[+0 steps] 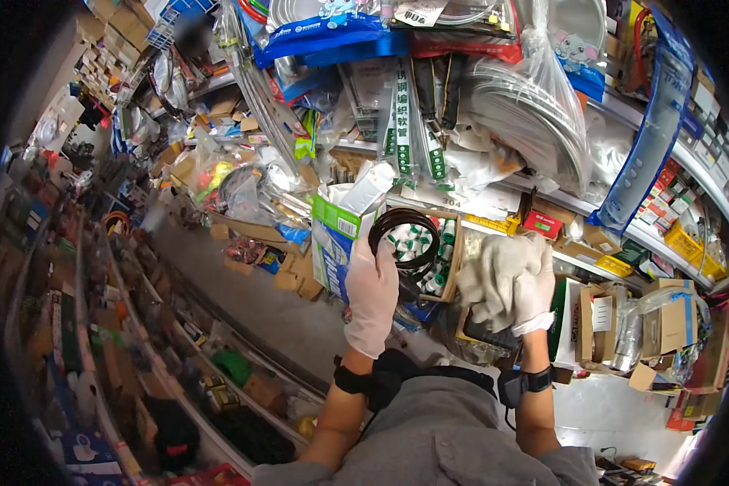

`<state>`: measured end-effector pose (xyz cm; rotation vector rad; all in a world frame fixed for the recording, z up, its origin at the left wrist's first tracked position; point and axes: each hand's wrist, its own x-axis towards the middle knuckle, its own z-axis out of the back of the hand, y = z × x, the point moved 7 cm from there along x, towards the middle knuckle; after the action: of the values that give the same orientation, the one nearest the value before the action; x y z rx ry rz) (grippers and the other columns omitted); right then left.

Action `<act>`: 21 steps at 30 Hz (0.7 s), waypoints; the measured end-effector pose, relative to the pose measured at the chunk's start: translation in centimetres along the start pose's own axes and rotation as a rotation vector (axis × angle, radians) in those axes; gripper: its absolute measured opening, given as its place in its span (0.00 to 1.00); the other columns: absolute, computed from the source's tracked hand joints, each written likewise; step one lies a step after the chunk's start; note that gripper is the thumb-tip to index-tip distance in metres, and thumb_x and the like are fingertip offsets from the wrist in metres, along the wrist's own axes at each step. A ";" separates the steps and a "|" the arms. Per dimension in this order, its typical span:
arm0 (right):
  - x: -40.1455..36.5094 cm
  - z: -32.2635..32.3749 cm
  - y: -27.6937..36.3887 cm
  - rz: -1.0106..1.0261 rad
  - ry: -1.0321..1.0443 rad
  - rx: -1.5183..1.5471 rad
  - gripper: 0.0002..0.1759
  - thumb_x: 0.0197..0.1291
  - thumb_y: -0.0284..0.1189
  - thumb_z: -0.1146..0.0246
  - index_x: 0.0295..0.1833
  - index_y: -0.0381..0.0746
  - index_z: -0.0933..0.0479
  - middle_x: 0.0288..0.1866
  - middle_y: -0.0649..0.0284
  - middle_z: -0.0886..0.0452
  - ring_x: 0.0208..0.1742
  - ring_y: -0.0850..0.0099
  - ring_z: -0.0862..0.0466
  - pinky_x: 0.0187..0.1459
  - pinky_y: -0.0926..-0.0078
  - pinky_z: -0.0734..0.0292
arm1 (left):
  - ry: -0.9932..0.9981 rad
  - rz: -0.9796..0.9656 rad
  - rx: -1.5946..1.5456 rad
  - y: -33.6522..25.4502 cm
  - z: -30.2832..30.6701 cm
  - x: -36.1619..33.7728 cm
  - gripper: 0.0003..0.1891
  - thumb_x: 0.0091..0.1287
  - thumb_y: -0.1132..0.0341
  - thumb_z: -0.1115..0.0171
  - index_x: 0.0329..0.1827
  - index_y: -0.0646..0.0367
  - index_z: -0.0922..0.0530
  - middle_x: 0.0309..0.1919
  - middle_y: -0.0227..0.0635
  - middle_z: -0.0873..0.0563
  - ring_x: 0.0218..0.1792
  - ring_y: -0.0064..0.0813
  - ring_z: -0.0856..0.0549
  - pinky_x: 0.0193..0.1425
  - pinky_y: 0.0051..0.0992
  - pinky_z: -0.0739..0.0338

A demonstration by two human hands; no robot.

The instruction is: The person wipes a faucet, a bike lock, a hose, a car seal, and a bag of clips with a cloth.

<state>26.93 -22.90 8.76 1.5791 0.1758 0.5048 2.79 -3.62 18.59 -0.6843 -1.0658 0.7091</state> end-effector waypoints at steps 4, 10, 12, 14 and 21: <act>0.4 -1.0 0.5 0.313 0.159 -0.835 0.44 0.58 0.26 0.41 0.78 0.37 0.53 0.49 0.41 0.18 0.43 0.46 0.16 0.48 0.62 0.19 | 0.111 0.017 0.026 0.1 -1.2 -0.5 0.12 0.76 0.70 0.48 0.56 0.66 0.23 0.34 0.29 0.18 0.37 0.20 0.21 0.45 0.22 0.25; -3.8 -5.4 5.4 -0.316 0.591 0.357 0.49 0.62 0.23 0.36 0.83 0.39 0.58 0.80 0.58 0.43 0.77 0.73 0.39 0.70 0.77 0.39 | 0.266 0.171 -0.260 -2.8 -3.6 -1.2 0.13 0.76 0.67 0.46 0.56 0.65 0.22 0.35 0.30 0.16 0.37 0.19 0.21 0.43 0.21 0.26; -4.7 -6.2 5.5 -0.227 0.721 0.407 0.49 0.68 0.40 0.35 0.82 0.37 0.58 0.81 0.62 0.44 0.78 0.74 0.42 0.74 0.75 0.46 | 0.258 0.163 -0.192 -3.0 -3.8 -1.1 0.11 0.74 0.69 0.46 0.53 0.64 0.21 0.36 0.42 0.15 0.36 0.37 0.15 0.44 0.31 0.22; -5.0 -7.2 5.5 -0.102 0.733 0.427 0.45 0.70 0.40 0.38 0.81 0.34 0.54 0.76 0.62 0.36 0.73 0.74 0.36 0.74 0.73 0.45 | 0.262 0.210 -0.223 -3.8 -3.9 -1.2 0.11 0.73 0.68 0.44 0.52 0.64 0.20 0.35 0.43 0.15 0.36 0.40 0.15 0.44 0.32 0.22; -4.8 -6.9 5.2 -0.279 0.352 0.473 0.24 0.77 0.39 0.47 0.67 0.32 0.28 0.59 0.64 0.19 0.57 0.77 0.22 0.62 0.76 0.28 | 0.368 0.098 -0.321 -4.1 -4.4 -2.4 0.14 0.74 0.64 0.44 0.54 0.66 0.21 0.43 0.42 0.16 0.41 0.37 0.16 0.47 0.30 0.23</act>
<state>18.76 -19.05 12.83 1.8722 0.8217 0.5416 6.83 -8.63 19.11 -1.1038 -0.8138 0.4730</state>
